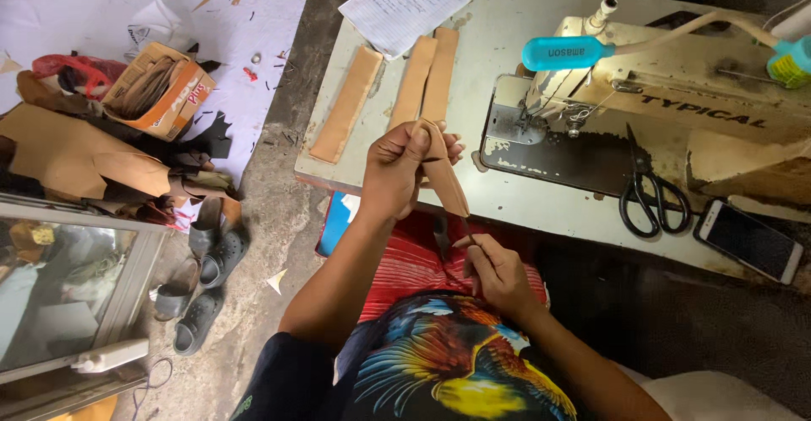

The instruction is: The person uses a screwdriver to fold and align a long strip of tan fabric, then uses scissors to trim the ends. The person repeats this process with multiple fabric strips, folding, aligning, and cutting them into shorter pieces.

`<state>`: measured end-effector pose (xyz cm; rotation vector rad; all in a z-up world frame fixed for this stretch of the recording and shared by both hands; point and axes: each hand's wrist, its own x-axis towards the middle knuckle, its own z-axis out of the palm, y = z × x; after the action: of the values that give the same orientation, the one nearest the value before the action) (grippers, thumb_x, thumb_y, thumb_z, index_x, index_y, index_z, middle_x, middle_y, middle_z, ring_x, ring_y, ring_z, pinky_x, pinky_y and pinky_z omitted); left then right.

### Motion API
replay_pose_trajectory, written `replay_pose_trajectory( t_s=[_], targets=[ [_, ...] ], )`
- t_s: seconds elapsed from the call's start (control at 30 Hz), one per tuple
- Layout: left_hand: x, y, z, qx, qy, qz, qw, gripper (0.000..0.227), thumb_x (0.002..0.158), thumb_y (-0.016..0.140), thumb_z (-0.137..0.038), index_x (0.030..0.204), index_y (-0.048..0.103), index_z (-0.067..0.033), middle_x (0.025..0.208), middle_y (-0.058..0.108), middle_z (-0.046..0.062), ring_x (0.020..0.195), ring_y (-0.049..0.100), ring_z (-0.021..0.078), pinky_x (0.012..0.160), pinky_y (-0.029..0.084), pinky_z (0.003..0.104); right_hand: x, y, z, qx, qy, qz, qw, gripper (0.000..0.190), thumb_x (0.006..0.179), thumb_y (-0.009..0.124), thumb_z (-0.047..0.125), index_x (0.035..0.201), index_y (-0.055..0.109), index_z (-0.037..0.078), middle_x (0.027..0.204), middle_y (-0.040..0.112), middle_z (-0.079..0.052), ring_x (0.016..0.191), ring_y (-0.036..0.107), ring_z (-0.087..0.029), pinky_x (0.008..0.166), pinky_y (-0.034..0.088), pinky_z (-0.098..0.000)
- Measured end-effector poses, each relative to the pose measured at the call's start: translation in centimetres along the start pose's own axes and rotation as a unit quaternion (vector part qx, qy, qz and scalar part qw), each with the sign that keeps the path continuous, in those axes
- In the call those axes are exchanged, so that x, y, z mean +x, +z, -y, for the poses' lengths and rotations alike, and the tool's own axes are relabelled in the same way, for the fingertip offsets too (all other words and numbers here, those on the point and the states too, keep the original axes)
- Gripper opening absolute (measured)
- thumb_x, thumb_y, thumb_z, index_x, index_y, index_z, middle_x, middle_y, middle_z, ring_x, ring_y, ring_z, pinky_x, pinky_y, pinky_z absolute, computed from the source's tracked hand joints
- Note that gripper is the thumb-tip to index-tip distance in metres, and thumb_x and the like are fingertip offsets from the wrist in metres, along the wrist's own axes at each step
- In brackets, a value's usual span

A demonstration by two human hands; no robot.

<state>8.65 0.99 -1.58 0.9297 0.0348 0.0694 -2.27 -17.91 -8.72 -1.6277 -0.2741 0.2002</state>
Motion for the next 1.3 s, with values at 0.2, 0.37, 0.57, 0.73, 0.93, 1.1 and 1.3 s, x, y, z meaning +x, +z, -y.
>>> replay_pose_trajectory(
  t_s=[0.2, 0.37, 0.57, 0.73, 0.93, 1.1, 1.3],
  targets=[
    [0.3, 0.2, 0.5, -0.008, 0.014, -0.02, 1.0, 0.02, 0.1, 0.065, -0.016, 0.107, 0.071, 0.0029, 0.091, 0.076, 0.024, 0.084, 0.078, 0.0358, 0.077, 0.065, 0.053, 1.1, 0.0, -2.3, -0.01, -0.031, -0.031, 0.999, 0.027, 0.105, 0.048, 0.011, 0.105, 0.073, 0.0, 0.054, 0.065, -0.009, 0.038, 0.057, -0.015, 0.041, 0.05, -0.0277],
    [0.5, 0.1, 1.5, -0.021, 0.019, -0.033, 0.999, 0.022, 0.101, 0.065, -0.017, 0.106, 0.072, 0.0029, 0.089, 0.076, 0.024, 0.085, 0.078, 0.0356, 0.077, 0.065, 0.053, 1.6, 0.4, -2.1, -0.016, -0.038, -0.028, 0.999, 0.026, 0.106, 0.048, 0.011, 0.102, 0.072, 0.002, 0.053, 0.063, -0.009, 0.042, 0.053, -0.015, 0.044, 0.047, -0.0281],
    [1.1, 0.4, 1.6, -0.023, 0.012, -0.044, 0.999, 0.025, 0.101, 0.065, -0.022, 0.104, 0.072, 0.0024, 0.086, 0.076, 0.024, 0.081, 0.078, 0.0351, 0.073, 0.066, 0.052, 1.3, -0.6, -2.1, -0.024, -0.038, -0.032, 0.998, 0.026, 0.104, 0.049, 0.011, 0.1, 0.074, 0.003, 0.049, 0.061, -0.007, 0.042, 0.052, -0.016, 0.046, 0.046, -0.0284],
    [0.8, 1.6, 3.4, -0.031, 0.015, -0.03, 0.999, 0.025, 0.098, 0.07, -0.022, 0.103, 0.073, 0.002, 0.085, 0.076, 0.024, 0.079, 0.077, 0.0345, 0.072, 0.066, 0.051, 1.0, -0.4, -2.8, 0.01, -0.031, -0.039, 0.999, 0.028, 0.106, 0.048, 0.011, 0.097, 0.072, 0.001, 0.049, 0.057, -0.007, 0.045, 0.049, -0.015, 0.048, 0.045, -0.0288],
    [0.7, 2.4, 1.7, -0.027, 0.011, -0.029, 0.999, 0.024, 0.101, 0.066, -0.023, 0.106, 0.071, 0.0002, 0.084, 0.076, 0.024, 0.077, 0.077, 0.0356, 0.069, 0.066, 0.05, 0.6, -1.7, -3.7, -0.003, -0.033, -0.033, 0.999, 0.027, 0.105, 0.049, 0.013, 0.098, 0.074, 0.002, 0.048, 0.058, -0.007, 0.044, 0.052, -0.016, 0.05, 0.048, -0.0292],
    [0.0, 3.5, 3.5, -0.034, 0.003, -0.048, 0.998, 0.024, 0.099, 0.068, -0.024, 0.097, 0.07, -0.0001, 0.082, 0.076, 0.024, 0.075, 0.077, 0.0338, 0.066, 0.066, 0.048, 0.6, -1.5, -3.6, 0.008, -0.041, -0.066, 0.997, 0.026, 0.104, 0.05, 0.009, 0.097, 0.074, 0.001, 0.048, 0.055, -0.006, 0.045, 0.049, -0.015, 0.05, 0.046, -0.0288],
    [0.1, 5.0, 2.6, 0.047, 0.088, -0.063, 0.993, 0.018, 0.101, 0.067, -0.016, 0.093, 0.067, 0.0008, 0.087, 0.076, 0.024, 0.078, 0.077, 0.034, 0.071, 0.065, 0.047, 0.5, -2.0, -3.0, 0.039, -0.01, -0.051, 0.998, 0.028, 0.106, 0.048, 0.01, 0.098, 0.073, -0.001, 0.047, 0.054, -0.007, 0.045, 0.05, -0.015, 0.05, 0.046, -0.0281]
  ],
)
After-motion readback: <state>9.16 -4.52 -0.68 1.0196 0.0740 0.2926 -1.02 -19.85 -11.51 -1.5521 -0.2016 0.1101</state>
